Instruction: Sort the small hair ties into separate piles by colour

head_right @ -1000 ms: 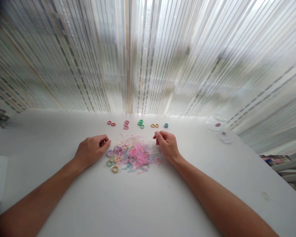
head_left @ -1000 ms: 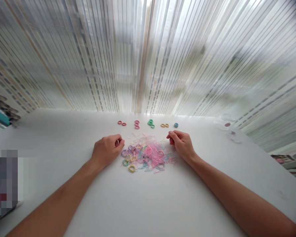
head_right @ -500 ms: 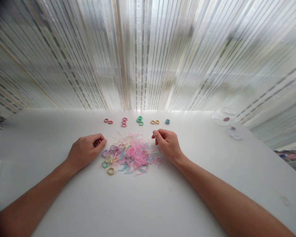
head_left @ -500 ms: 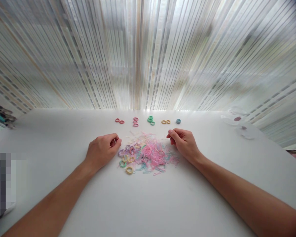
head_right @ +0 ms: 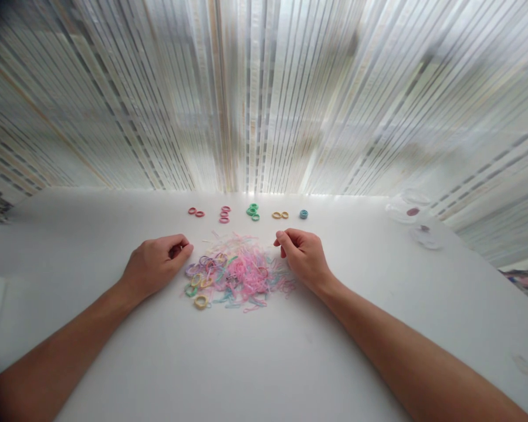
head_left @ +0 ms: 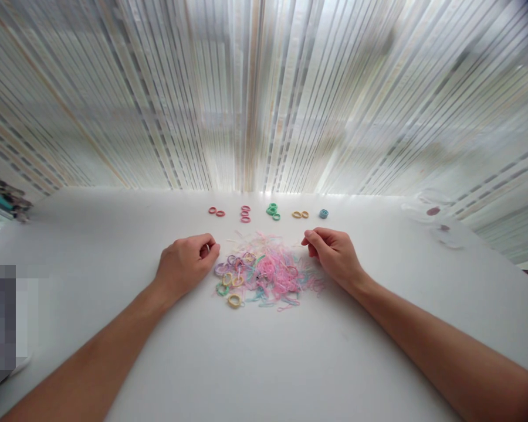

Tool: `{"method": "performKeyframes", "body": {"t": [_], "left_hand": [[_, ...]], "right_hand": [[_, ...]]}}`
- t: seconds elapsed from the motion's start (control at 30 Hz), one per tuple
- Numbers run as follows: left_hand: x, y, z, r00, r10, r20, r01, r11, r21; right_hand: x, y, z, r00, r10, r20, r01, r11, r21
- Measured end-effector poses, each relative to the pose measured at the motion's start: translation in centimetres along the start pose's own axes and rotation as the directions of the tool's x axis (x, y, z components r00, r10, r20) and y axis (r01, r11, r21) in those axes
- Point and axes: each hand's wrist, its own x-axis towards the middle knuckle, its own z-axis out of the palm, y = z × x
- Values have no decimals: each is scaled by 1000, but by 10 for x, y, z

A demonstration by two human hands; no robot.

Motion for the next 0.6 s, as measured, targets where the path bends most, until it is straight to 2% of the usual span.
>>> {"method": "performKeyframes", "body": {"t": [0.6], "left_hand": [[0, 2, -1, 1000, -16, 9, 16, 1000, -16]], "right_hand": [[0, 2, 0, 1000, -2, 11, 2, 1000, 0]]}}
